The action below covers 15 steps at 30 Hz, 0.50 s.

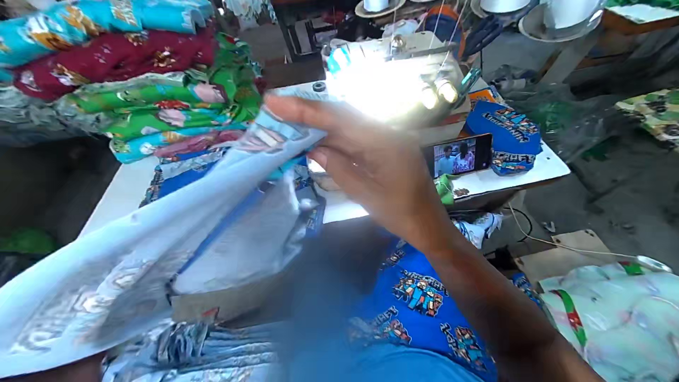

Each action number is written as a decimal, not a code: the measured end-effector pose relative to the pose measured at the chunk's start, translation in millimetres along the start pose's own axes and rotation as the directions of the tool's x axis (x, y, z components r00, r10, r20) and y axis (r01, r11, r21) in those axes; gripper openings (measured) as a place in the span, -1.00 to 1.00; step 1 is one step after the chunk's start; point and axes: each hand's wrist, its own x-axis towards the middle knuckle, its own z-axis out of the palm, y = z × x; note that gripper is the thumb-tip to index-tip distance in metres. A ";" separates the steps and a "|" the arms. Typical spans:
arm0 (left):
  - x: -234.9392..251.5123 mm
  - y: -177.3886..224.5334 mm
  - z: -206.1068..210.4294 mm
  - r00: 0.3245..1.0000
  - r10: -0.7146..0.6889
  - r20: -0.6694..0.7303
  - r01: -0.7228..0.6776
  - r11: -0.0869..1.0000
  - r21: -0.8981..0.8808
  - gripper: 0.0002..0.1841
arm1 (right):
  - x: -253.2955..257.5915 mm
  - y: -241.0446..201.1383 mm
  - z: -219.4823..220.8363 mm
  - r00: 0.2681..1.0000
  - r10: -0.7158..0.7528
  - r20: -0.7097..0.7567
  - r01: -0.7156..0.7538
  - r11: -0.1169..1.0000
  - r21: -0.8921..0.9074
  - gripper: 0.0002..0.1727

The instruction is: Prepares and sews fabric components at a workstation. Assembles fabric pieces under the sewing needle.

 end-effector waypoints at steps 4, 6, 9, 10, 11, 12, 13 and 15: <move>0.5 31.5 -78.9 0.978 -0.072 0.197 0.032 0.980 0.198 -0.62 | -9.7 18.3 12.1 0.999 0.039 0.022 -0.039 0.998 -0.039 -0.78; -10.7 39.0 -88.4 0.975 -0.044 0.216 -0.020 0.959 0.284 -0.68 | -8.9 17.9 15.8 0.997 0.052 0.059 -0.051 0.998 -0.024 -0.79; -38.6 54.8 -82.6 0.985 -0.006 0.175 -0.056 0.935 0.349 -0.64 | 3.4 20.5 23.5 0.981 0.067 0.182 -0.111 0.964 0.243 -0.81; -47.7 61.2 -78.3 0.985 -0.036 0.167 -0.024 0.938 0.345 -0.62 | 7.2 21.2 29.5 0.973 0.068 0.223 -0.142 0.932 0.332 -0.84; -56.4 66.5 -72.8 0.987 -0.077 0.141 0.024 0.939 0.344 -0.61 | 10.8 22.1 37.8 0.962 0.054 0.268 -0.162 0.902 0.401 -0.85; -63.5 69.0 -70.2 0.990 -0.112 0.085 0.075 0.932 0.355 -0.62 | 13.6 23.7 49.6 0.952 0.034 0.304 -0.173 0.880 0.443 -0.85; -68.3 68.7 -71.6 0.990 -0.138 0.003 0.125 0.909 0.397 -0.64 | 15.7 26.0 64.9 0.940 0.031 0.339 -0.191 0.871 0.453 -0.84; -66.8 61.9 -92.9 0.975 -0.159 -0.152 0.217 0.813 0.540 -0.65 | 16.6 33.3 102.5 0.912 0.057 0.406 -0.232 0.889 0.396 -0.78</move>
